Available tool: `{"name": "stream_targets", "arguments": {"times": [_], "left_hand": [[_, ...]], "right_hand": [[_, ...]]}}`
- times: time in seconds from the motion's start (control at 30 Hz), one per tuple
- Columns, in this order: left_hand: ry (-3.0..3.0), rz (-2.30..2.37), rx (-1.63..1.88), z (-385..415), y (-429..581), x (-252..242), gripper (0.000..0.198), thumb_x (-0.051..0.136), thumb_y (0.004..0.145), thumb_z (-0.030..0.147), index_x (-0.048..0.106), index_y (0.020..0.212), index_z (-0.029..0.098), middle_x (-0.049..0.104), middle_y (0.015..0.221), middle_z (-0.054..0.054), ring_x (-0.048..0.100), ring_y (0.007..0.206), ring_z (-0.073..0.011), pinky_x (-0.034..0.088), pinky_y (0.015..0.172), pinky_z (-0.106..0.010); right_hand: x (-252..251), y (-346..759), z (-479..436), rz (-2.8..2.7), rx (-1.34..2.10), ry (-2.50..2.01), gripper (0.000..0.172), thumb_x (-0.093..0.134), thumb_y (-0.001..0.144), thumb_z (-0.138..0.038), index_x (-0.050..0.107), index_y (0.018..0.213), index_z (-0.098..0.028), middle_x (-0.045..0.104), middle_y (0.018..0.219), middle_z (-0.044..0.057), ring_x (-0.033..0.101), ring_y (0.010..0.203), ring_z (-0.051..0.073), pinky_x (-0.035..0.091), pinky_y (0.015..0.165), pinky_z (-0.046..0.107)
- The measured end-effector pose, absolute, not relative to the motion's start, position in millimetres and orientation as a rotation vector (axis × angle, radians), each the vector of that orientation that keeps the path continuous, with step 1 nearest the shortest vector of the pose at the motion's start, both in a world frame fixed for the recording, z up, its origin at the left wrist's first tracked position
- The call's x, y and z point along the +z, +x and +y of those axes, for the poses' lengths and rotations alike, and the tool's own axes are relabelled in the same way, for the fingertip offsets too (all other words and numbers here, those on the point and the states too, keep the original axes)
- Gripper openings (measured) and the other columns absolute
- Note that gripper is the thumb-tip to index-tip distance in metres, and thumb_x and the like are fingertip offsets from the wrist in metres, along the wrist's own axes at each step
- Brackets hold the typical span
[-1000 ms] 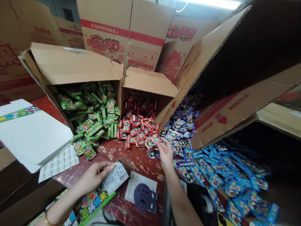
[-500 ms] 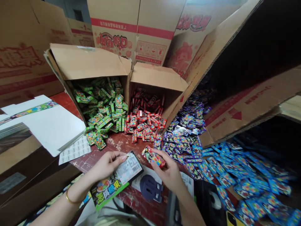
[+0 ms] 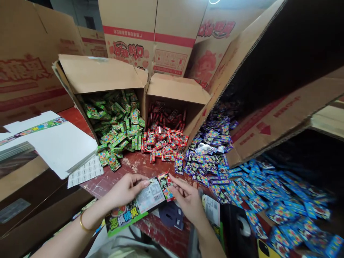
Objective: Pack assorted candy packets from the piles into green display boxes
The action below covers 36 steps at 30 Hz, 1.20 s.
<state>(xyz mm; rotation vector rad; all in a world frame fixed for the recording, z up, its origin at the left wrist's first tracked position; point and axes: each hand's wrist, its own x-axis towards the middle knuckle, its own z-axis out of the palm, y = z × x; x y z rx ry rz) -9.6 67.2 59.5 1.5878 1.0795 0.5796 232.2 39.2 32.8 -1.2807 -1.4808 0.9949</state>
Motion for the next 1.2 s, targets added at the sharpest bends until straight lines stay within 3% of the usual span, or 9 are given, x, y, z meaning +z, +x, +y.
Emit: {"name": "stream_targets", "arguments": {"times": [0.1,0.23,0.4,0.5,0.67,0.8,0.97,1.07,1.2], "left_hand": [[1.586,1.113,0.595,66,-6,59,0.047,0.047,0.087,0.053,0.070,0.091,0.013,0.065,0.073,-0.002,0.046,0.058,-0.0123,0.035,0.052,-0.022],[1.557,1.114,0.593,64,-13,70,0.044,0.049,0.086,0.051,0.070,0.089,0.013,0.060,0.067,0.000,0.040,0.056,-0.0114,0.031,0.052,-0.022],[1.450,1.257,0.615,61,-48,72,0.052,0.047,0.083,0.059,0.068,0.081,0.011,0.051,0.061,0.001,0.034,0.054,-0.0113,0.027,0.050,-0.023],[1.450,1.308,0.606,55,-73,63,0.053,0.047,0.082,0.061,0.065,0.074,0.012,0.045,0.059,0.002,0.031,0.053,-0.0111,0.024,0.049,-0.023],[1.438,1.367,0.613,46,-99,52,0.054,0.046,0.083,0.064,0.061,0.070,0.014,0.041,0.059,0.004,0.029,0.054,-0.0112,0.025,0.050,-0.023],[1.338,1.361,0.683,46,-112,44,0.055,0.047,0.081,0.065,0.064,0.076,0.014,0.050,0.063,0.002,0.035,0.056,-0.0120,0.031,0.054,-0.023],[1.213,1.328,0.746,60,-114,37,0.052,0.058,0.074,0.064,0.070,0.083,0.014,0.063,0.068,-0.001,0.049,0.061,-0.0156,0.040,0.057,-0.024],[1.230,1.291,0.729,69,-100,39,0.049,0.060,0.074,0.060,0.073,0.088,0.015,0.069,0.072,-0.003,0.056,0.065,-0.0184,0.044,0.060,-0.026],[1.324,1.205,0.620,73,-72,44,0.048,0.055,0.081,0.057,0.071,0.094,0.014,0.073,0.082,-0.005,0.061,0.069,-0.0192,0.046,0.065,-0.027]], "right_hand": [[38,227,40,-1.532,0.998,-1.252,0.025,0.067,0.081,-0.038,0.075,0.099,-0.023,0.059,0.091,0.006,0.056,0.072,0.017,0.048,0.060,0.028],[39,204,46,-1.618,1.098,-1.126,0.020,0.073,0.074,-0.043,0.077,0.075,-0.023,0.058,0.115,0.011,0.059,0.089,0.024,0.052,0.081,0.038],[31,161,96,-1.553,0.978,-1.048,0.031,0.059,0.085,-0.044,0.070,0.107,-0.025,0.062,0.111,0.012,0.059,0.099,0.028,0.049,0.089,0.045],[35,110,148,-1.742,0.752,-1.107,0.036,0.051,0.089,-0.027,0.059,0.124,-0.025,0.061,0.115,0.012,0.054,0.110,0.030,0.044,0.096,0.050],[44,42,225,-1.939,0.749,-1.028,0.036,0.051,0.078,0.000,0.069,0.102,-0.020,0.053,0.134,0.013,0.034,0.133,0.031,0.020,0.111,0.053],[41,61,237,-1.877,0.897,-1.000,0.014,0.060,0.082,-0.016,0.066,0.095,-0.017,0.065,0.116,0.014,0.052,0.118,0.028,0.039,0.101,0.049],[35,135,175,-1.597,1.246,-1.065,0.033,0.058,0.085,-0.044,0.059,0.103,-0.016,0.072,0.086,0.008,0.069,0.073,0.020,0.056,0.062,0.032],[33,164,124,-1.136,1.580,-1.063,0.042,0.074,0.072,-0.041,0.058,0.105,-0.019,0.071,0.092,0.005,0.068,0.065,0.017,0.055,0.055,0.027],[22,189,82,-0.890,1.518,-1.098,0.051,0.085,0.057,-0.026,0.060,0.102,-0.021,0.070,0.100,0.005,0.068,0.073,0.017,0.056,0.060,0.028]]}}
